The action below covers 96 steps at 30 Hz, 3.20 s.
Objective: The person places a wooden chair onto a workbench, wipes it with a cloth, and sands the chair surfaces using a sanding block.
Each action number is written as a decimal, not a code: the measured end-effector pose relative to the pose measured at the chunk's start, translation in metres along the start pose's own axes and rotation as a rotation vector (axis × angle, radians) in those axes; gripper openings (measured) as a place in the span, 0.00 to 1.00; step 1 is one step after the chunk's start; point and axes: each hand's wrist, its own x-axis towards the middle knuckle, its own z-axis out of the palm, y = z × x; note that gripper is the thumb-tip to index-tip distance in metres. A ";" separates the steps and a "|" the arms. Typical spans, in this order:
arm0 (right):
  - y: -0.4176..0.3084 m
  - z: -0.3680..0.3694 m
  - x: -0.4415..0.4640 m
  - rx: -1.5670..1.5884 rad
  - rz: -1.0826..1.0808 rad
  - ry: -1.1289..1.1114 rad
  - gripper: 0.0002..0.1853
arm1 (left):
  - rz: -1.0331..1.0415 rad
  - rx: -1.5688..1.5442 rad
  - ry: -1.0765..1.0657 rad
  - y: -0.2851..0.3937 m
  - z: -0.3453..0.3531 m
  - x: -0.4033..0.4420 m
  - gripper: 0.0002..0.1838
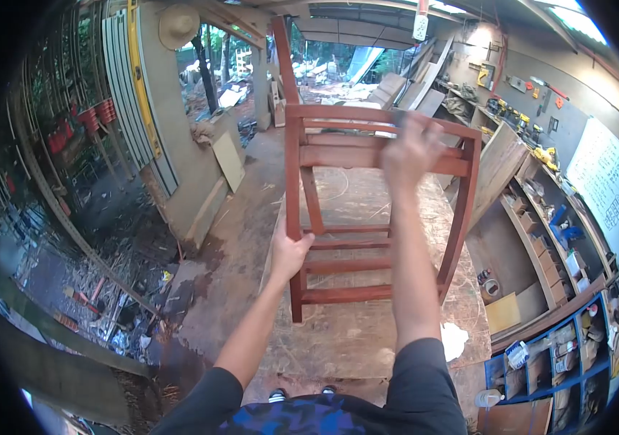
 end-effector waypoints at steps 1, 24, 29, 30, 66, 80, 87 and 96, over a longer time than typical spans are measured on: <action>-0.054 -0.008 0.001 0.155 -0.028 -0.010 0.26 | -0.018 -0.016 -0.014 0.002 0.000 0.002 0.27; -0.119 -0.010 0.001 0.162 -0.590 -0.257 0.27 | -0.429 -1.064 -0.577 -0.046 -0.008 0.043 0.29; -0.116 -0.069 -0.127 0.368 -0.581 -0.560 0.30 | -0.680 -1.077 -0.458 -0.026 -0.013 0.044 0.27; -0.111 -0.088 -0.162 0.376 -0.557 -0.636 0.31 | -0.776 -1.080 -0.409 -0.021 -0.015 0.048 0.27; -0.113 -0.028 0.018 0.271 -0.556 -0.069 0.28 | -0.395 -1.072 -0.612 -0.042 -0.012 0.058 0.24; -0.133 -0.062 -0.145 0.383 -0.356 -0.507 0.28 | -0.488 -1.098 -0.335 -0.041 -0.007 0.060 0.26; -0.127 -0.125 -0.235 0.300 -0.351 -0.702 0.37 | -0.448 -1.249 -0.911 -0.072 -0.017 0.079 0.28; -0.073 -0.267 -0.436 0.548 -0.496 -1.181 0.30 | -0.392 -1.168 -0.799 -0.044 -0.015 0.074 0.25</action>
